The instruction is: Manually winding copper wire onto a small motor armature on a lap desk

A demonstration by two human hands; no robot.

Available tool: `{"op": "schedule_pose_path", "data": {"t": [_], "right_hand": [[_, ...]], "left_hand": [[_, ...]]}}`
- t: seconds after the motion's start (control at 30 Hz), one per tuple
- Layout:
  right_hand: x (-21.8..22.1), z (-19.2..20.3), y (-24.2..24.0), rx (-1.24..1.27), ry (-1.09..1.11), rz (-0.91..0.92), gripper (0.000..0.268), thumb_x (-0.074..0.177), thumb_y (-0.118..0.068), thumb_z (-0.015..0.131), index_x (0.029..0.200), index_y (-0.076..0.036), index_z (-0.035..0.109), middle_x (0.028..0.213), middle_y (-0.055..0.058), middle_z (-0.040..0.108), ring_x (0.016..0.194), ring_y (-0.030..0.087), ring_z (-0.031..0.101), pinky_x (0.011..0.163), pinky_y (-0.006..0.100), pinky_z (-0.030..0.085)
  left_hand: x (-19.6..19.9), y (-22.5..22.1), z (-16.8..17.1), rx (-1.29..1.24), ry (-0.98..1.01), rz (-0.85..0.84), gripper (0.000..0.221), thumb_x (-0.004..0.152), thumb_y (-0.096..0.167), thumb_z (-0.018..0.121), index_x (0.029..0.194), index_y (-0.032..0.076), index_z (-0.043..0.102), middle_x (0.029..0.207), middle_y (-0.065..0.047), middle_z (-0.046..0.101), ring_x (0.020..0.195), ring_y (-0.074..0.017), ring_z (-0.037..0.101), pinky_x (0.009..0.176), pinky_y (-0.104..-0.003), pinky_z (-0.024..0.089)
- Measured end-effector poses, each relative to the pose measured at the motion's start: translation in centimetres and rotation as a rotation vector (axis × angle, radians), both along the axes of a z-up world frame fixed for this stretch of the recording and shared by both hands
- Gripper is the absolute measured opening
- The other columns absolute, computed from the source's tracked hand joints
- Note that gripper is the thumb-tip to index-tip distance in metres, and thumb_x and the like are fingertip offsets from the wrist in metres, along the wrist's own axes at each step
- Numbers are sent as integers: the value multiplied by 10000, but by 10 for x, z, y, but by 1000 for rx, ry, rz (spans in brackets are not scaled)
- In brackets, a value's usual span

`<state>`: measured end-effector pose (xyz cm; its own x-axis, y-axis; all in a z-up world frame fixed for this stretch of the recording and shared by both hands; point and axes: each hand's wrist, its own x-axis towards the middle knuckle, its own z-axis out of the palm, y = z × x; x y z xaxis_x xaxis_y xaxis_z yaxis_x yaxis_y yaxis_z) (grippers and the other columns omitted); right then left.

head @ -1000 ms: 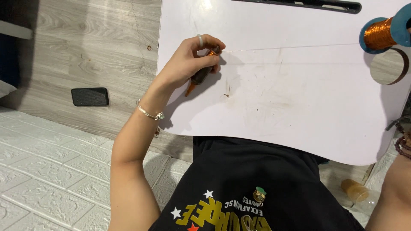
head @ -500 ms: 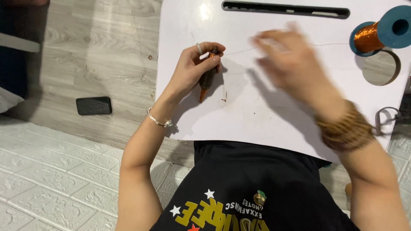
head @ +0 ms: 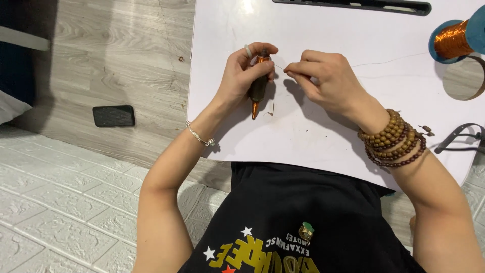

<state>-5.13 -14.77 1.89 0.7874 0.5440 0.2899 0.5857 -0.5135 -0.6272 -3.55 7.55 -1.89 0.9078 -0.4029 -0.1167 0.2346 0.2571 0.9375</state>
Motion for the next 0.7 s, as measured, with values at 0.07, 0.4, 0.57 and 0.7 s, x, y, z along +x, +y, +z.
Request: {"op": "schedule_pose_path", "data": {"t": [0.07, 0.4, 0.57, 0.7], "right_hand": [[-4, 5, -5, 3, 2, -12, 72, 938, 38, 718, 982, 33, 775, 797, 66, 638, 499, 125, 430, 466, 245, 346], [-13, 0, -41, 99, 132, -95, 93, 918, 61, 700, 958, 36, 781, 708, 71, 631, 469, 111, 387, 422, 227, 267], [-15, 7, -48, 155, 169, -121, 92, 934, 72, 691, 959, 49, 776, 709, 74, 636, 474, 113, 389, 433, 230, 262], [-13, -5, -54, 209, 116, -140, 54, 967, -40, 718, 940, -11, 755, 685, 138, 598, 570, 279, 572, 528, 341, 409]], "left_hand": [[2, -6, -2, -5, -19, -19, 235, 922, 99, 664, 1140, 14, 641, 831, -50, 643, 742, -131, 663, 735, -247, 585], [5, -19, 16, 118, -177, -120, 330, 1064, 333, 511, 1289, 111, 600, 840, 7, 560, 861, -153, 743, 704, -221, 563], [1, -28, 18, 164, -119, -76, 354, 959, 182, 600, 1271, 15, 580, 891, -57, 607, 781, -137, 665, 702, -237, 549], [4, -34, -11, 57, -117, 81, 355, 879, 69, 760, 1191, -46, 634, 792, -58, 539, 614, -182, 689, 559, -284, 567]]}}
